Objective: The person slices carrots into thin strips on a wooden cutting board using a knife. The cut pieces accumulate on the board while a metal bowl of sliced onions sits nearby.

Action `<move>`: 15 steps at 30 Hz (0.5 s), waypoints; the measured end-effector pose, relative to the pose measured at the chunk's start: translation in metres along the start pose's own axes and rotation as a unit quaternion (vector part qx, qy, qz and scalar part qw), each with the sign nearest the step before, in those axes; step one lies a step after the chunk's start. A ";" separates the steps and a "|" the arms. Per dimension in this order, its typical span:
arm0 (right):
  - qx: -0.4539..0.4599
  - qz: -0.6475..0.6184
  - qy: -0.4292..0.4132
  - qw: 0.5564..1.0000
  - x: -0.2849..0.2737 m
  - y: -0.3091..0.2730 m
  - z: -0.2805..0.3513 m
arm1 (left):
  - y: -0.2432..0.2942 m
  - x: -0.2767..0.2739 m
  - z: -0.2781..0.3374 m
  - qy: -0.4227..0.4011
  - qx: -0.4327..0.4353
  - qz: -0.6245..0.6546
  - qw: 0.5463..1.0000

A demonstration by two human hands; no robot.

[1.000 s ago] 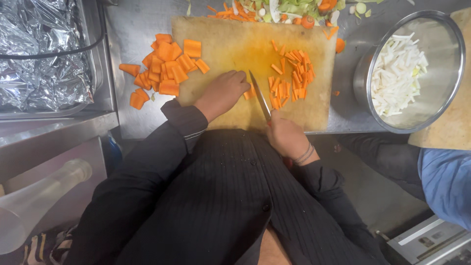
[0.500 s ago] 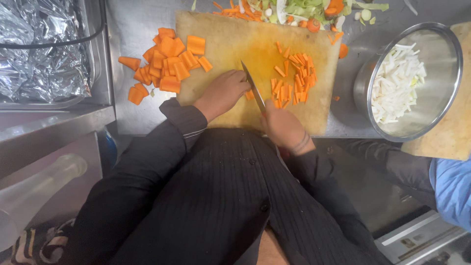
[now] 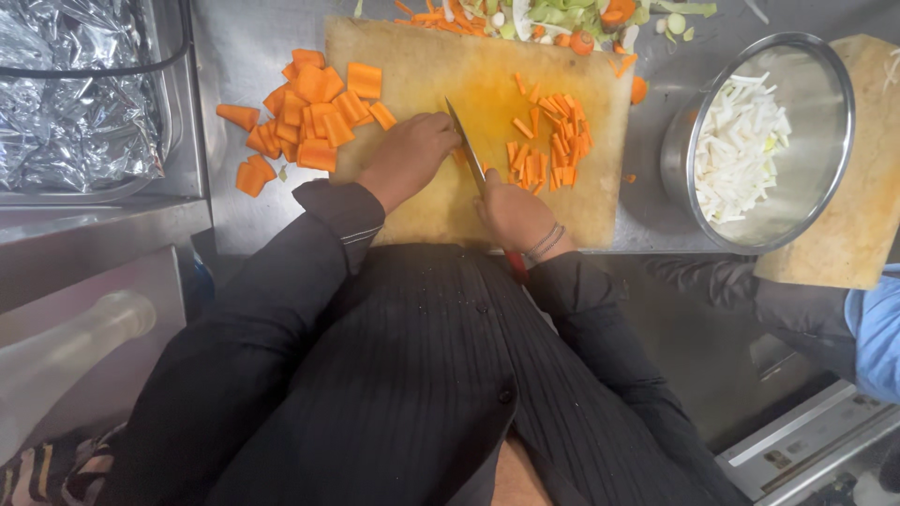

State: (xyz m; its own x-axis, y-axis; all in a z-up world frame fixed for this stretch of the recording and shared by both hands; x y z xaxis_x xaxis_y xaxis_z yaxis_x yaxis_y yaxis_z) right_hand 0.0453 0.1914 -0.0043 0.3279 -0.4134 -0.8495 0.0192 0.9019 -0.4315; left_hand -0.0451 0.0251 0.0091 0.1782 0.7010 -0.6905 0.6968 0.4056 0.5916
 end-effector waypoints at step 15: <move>-0.003 0.029 0.020 0.999 -0.013 -0.004 0.012 | -0.003 0.005 0.013 0.063 0.009 0.004 0.998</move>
State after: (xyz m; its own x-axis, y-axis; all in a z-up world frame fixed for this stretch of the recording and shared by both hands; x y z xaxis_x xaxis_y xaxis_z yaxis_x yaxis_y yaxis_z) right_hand 0.0522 0.1944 0.0118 0.2905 -0.3658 -0.8842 -0.0051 0.9235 -0.3837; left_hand -0.0370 0.0197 -0.0015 0.0956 0.7730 -0.6272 0.7081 0.3900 0.5886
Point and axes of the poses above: each hand's wrist, its own z-axis away from the middle knuckle, its own x-axis out of the palm, y = z × x, the point moved 5 cm from there along -z, towards the middle knuckle, and after that the axes turned 8 degrees about y, right-handed, at the moved point
